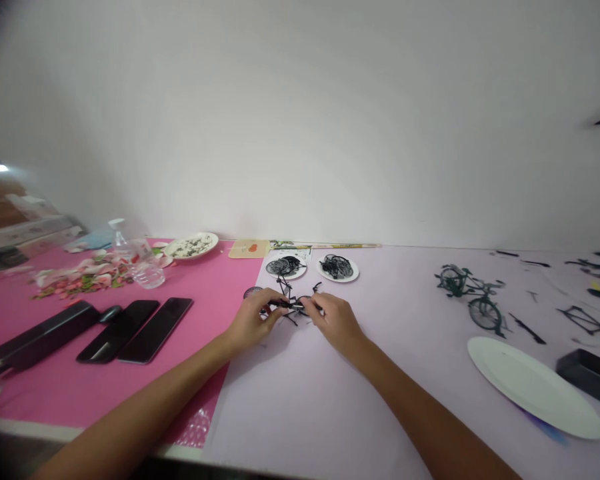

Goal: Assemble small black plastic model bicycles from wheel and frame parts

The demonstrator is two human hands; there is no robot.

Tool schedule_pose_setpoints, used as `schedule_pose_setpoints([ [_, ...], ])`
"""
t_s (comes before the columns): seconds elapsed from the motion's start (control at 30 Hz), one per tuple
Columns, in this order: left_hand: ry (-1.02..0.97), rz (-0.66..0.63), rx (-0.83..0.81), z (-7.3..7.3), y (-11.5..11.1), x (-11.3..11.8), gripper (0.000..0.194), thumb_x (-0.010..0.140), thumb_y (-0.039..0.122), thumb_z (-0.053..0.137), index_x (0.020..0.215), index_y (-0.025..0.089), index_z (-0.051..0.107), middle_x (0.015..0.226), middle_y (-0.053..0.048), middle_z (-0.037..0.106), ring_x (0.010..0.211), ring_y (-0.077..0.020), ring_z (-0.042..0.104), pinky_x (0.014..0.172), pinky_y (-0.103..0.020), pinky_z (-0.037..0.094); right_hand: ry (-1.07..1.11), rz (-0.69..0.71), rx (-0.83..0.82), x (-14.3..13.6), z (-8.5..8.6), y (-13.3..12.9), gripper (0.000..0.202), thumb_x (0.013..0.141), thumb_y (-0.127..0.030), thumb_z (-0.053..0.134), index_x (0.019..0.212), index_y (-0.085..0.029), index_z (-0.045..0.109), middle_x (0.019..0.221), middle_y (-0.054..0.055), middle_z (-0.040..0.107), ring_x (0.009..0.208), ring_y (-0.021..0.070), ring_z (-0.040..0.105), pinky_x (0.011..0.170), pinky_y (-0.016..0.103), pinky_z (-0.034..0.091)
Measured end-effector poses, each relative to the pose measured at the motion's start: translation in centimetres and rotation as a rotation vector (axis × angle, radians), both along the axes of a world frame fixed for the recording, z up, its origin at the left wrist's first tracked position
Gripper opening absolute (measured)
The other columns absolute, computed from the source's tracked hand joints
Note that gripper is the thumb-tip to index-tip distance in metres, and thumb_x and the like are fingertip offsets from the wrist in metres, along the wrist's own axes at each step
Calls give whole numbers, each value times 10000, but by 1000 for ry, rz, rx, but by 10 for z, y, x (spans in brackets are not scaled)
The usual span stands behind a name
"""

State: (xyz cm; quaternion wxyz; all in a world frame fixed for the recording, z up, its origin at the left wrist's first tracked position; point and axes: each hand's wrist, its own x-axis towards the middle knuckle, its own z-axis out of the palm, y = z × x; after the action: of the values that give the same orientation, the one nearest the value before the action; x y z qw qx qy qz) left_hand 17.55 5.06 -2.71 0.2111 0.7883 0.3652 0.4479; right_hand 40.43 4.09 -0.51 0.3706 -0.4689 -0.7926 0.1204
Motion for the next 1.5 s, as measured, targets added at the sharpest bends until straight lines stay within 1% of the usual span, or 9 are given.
schedule_pose_setpoints([
  [0.1,12,-7,24,1,-1,0,193,962,281,637,1134,221,702,1054,-82,721,927,-198,678,760,-290,554,30,25,-57,-1,1,-3,433,1061,-451,417,713,-226,542,677,12,622,627,171,561,601,279,414],
  [0.27,44,5,58,1,1,-2,187,974,256,611,1138,225,694,1055,-81,713,913,-189,677,750,-286,550,87,77,-181,-2,0,-7,185,1019,-424,511,1033,-242,545,933,11,700,617,146,548,582,267,432],
  [0.5,54,23,72,0,5,-6,178,971,249,608,1124,232,697,1052,-76,712,912,-186,682,754,-284,554,140,113,-284,-4,-2,-6,216,1027,-443,501,1057,-230,528,993,45,708,720,166,623,666,295,494],
  [0.7,82,40,93,-1,6,-7,165,974,246,593,1108,230,689,1044,-81,715,907,-194,683,777,-303,553,154,123,-283,-5,-5,-4,274,1039,-488,475,980,-227,532,833,19,683,684,170,620,616,283,473],
  [0.93,81,1,81,-2,6,-7,185,963,196,583,1114,229,685,1043,-73,717,893,-183,682,753,-285,539,95,110,-285,-6,2,-7,361,1058,-491,419,815,-233,488,707,-14,608,610,154,545,565,265,415],
  [1.03,76,3,76,-2,6,-6,175,958,193,589,1101,228,685,1034,-70,718,893,-182,679,756,-282,534,102,111,-277,-7,4,-10,338,1056,-483,423,845,-233,507,740,-4,628,636,161,561,587,273,436],
  [1.2,81,40,66,-3,7,-7,180,963,217,589,1115,230,685,1016,-73,723,890,-195,677,759,-294,526,139,106,-296,-8,1,-13,220,1029,-460,497,1055,-242,518,973,26,699,703,165,605,678,309,493],
  [1.33,77,50,71,-6,10,-8,193,935,171,607,1098,230,690,1003,-62,738,878,-199,681,767,-303,516,172,122,-332,-8,-3,-14,200,1045,-444,472,1050,-247,508,906,4,691,718,166,614,701,313,491],
  [1.5,62,24,80,-8,12,-9,216,915,119,598,1075,226,696,1011,-61,745,914,-210,689,823,-325,512,176,170,-371,-10,2,-16,241,1055,-466,449,1004,-239,510,863,-1,664,666,153,571,644,297,461],
])
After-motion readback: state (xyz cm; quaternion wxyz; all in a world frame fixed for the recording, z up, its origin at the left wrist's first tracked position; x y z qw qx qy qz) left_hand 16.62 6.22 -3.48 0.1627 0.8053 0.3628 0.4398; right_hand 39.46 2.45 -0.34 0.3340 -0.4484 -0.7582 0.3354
